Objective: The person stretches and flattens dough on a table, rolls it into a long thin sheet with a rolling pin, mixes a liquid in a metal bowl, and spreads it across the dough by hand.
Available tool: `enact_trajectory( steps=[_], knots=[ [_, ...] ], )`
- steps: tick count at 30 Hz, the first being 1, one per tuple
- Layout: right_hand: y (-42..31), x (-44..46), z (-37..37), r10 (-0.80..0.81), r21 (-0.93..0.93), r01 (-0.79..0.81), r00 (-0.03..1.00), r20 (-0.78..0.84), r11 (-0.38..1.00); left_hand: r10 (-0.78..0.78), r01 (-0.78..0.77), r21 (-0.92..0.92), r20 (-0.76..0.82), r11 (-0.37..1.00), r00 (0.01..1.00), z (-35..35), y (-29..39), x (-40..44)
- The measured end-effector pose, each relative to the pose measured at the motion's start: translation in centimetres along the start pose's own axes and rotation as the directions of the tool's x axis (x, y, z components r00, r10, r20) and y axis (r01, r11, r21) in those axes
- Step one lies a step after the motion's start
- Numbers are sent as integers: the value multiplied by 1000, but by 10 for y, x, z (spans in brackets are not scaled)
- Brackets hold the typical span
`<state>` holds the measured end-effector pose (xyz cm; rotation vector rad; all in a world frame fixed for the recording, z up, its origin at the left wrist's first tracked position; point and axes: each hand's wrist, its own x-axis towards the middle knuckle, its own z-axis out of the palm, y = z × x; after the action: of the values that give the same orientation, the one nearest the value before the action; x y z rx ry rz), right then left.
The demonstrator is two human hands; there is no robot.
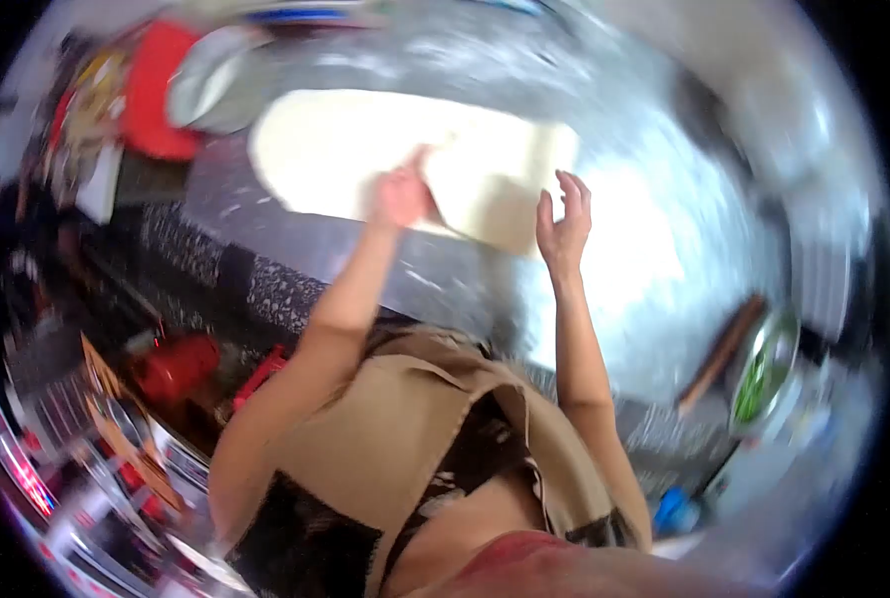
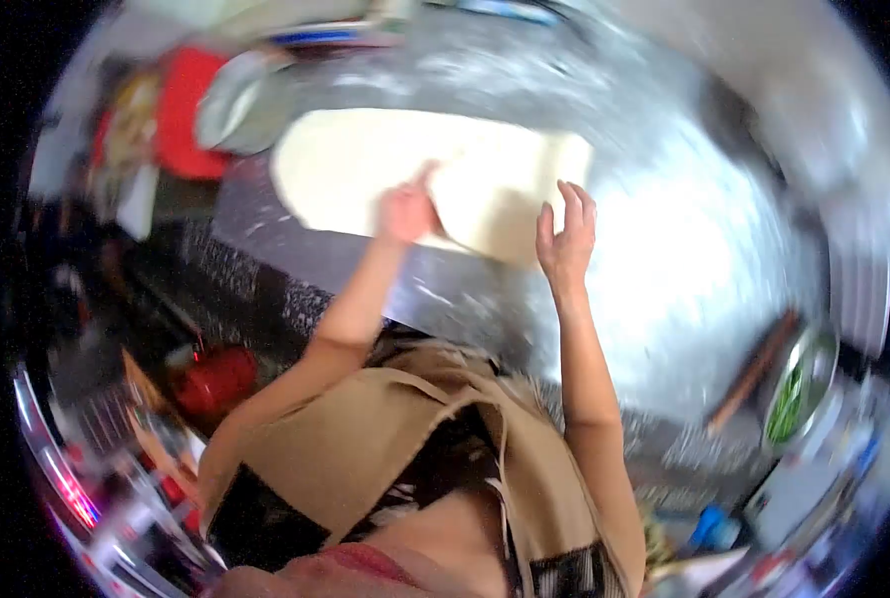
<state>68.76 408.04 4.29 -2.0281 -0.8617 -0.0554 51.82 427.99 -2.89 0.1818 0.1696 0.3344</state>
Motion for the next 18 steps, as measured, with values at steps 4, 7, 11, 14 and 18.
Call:
enact_trajectory(
  steps=[4, 7, 11, 14, 18],
  knots=[
    [-155, 76, 148, -321, 294, 276, 940, 118, 915, 397, -523, 833, 425, 181, 814, -34, 7, 19],
    [-264, 125, 264, -564, 361, 465, 786, 252, 809, 65, 67, 623, -188, 779, 980, -48, -17, 19],
    [-339, 163, 430, -715, 325, 654, 505, 484, 683, -18, 129, 526, -211, 840, 977, -6, 18, 0],
    [-364, 157, 506, -421, 245, 572, 196, 886, 783, -52, 149, 518, -197, 842, 979, -5, 32, -10],
    [-348, 118, 578, 42, -61, 83, 208, 977, 995, -70, 162, 527, -191, 834, 979, -5, 49, -24]
  ],
)
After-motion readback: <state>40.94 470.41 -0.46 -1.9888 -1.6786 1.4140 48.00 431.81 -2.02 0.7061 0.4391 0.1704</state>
